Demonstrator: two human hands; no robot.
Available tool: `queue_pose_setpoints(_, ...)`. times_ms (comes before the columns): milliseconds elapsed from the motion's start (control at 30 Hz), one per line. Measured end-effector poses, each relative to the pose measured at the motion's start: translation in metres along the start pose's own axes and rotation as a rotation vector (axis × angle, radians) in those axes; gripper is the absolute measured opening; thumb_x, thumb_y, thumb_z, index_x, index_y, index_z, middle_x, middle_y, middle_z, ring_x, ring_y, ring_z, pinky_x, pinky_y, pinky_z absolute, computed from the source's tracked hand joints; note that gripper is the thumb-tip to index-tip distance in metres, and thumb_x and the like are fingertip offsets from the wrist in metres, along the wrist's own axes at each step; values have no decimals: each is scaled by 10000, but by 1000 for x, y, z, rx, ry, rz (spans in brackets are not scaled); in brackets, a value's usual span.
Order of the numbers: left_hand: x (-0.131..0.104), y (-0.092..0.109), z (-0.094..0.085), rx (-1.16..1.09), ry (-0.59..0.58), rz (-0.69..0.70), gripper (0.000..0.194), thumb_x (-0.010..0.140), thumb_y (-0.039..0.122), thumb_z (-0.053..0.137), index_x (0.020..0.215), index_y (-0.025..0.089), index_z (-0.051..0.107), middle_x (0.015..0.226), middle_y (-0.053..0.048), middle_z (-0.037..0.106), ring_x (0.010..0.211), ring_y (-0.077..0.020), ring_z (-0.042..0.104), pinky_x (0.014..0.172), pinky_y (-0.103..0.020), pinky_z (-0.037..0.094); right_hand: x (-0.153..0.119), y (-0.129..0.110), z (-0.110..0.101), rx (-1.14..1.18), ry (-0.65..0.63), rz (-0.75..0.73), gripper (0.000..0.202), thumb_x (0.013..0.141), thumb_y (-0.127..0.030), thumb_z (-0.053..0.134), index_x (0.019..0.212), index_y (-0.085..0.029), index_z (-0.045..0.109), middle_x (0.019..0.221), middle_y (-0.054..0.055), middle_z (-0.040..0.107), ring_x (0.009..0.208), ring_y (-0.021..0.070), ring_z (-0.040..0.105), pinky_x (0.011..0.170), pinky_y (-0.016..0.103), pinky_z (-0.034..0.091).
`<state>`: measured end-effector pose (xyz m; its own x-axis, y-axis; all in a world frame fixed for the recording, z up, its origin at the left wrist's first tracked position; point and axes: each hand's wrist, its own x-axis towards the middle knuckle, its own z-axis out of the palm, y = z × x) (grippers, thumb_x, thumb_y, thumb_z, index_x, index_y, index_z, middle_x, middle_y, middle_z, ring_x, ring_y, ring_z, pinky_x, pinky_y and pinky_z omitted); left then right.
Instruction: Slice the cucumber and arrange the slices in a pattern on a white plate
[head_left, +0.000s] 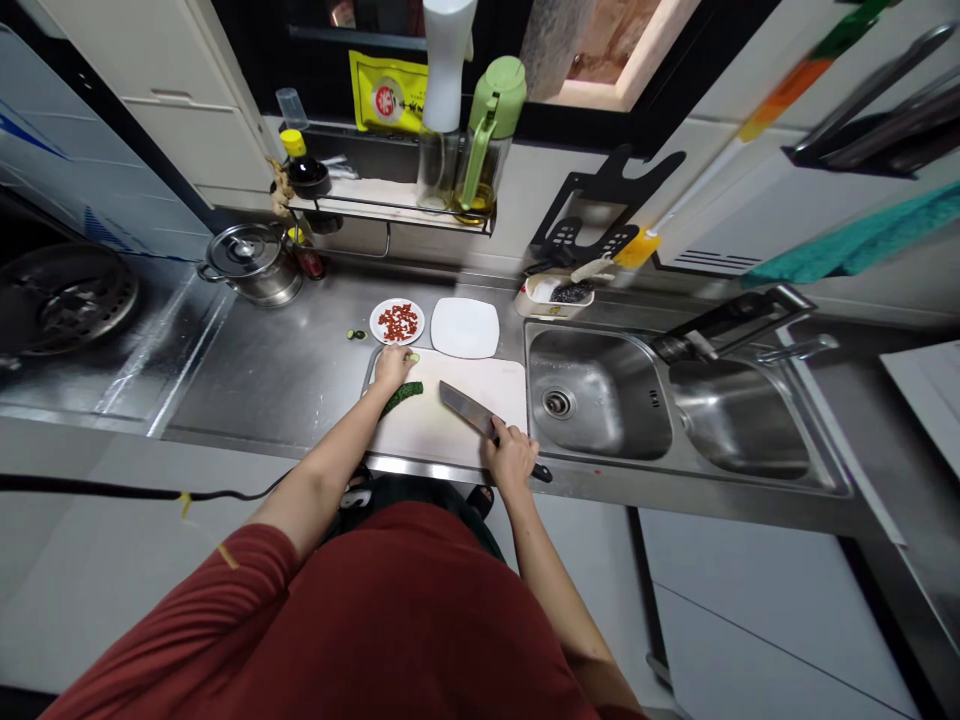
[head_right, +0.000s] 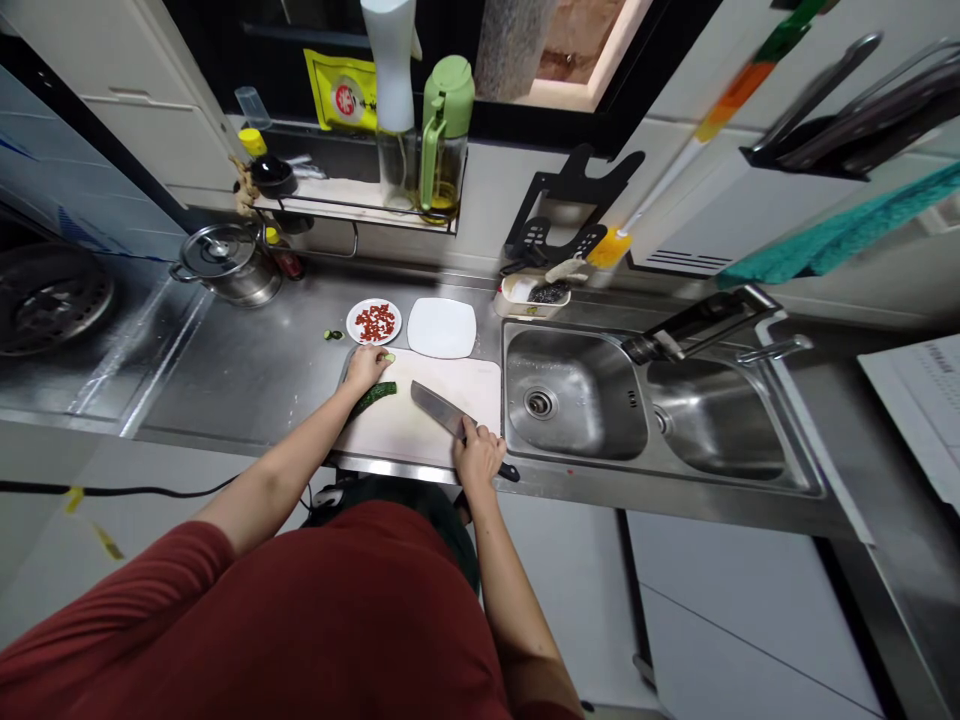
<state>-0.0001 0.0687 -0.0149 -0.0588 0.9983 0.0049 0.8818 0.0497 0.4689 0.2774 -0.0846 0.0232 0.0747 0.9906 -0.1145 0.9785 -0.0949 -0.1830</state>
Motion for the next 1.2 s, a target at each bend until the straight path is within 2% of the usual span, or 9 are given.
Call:
queue_pose_setpoints(267,-8,1,-9,-85,61,-34,222,779,251,659,985,191,717,901,-67,670,900,-215,586,858,-325,455,1,-2,0,16,-30,12,431,877,-268,526,1304,-266,580,998,65,645,964,207,538,849,320,251)
queue_pose_setpoints(467,-37,-4,-18,-140,91,-44,203,795,235,619,970,186,711,849,-57,653,853,-208,597,852,-335,469,2,-3,4,40,-23,10,418,881,-267,522,1293,-266,591,988,65,647,951,206,549,843,317,263)
queue_pose_setpoints(700,-69,2,-26,-99,100,55,199,855,302,585,979,208,710,937,-71,662,952,-238,596,890,-357,464,4,-11,4,142,-5,4,352,938,-333,459,1230,-253,637,928,62,663,871,188,572,802,295,291)
queue_pose_setpoints(900,-81,8,-31,-79,90,120,225,880,323,565,1012,210,709,986,-77,662,996,-241,573,920,-364,451,6,-23,1,352,-64,-15,355,936,-311,419,1198,-238,647,1033,51,688,886,171,602,774,247,364)
queue_pose_setpoints(1033,-84,5,-28,-77,71,167,227,890,329,559,1008,208,710,990,-71,663,998,-236,561,928,-361,445,9,-35,-1,473,-141,-43,371,942,-346,362,1108,-204,661,930,41,705,821,181,613,715,243,393)
queue_pose_setpoints(1200,-84,5,-26,-82,43,182,223,894,326,560,1014,218,713,1003,-70,660,994,-229,556,926,-359,444,14,-54,-2,539,-229,-103,321,926,-365,386,1000,-182,639,841,31,692,776,176,615,685,232,402)
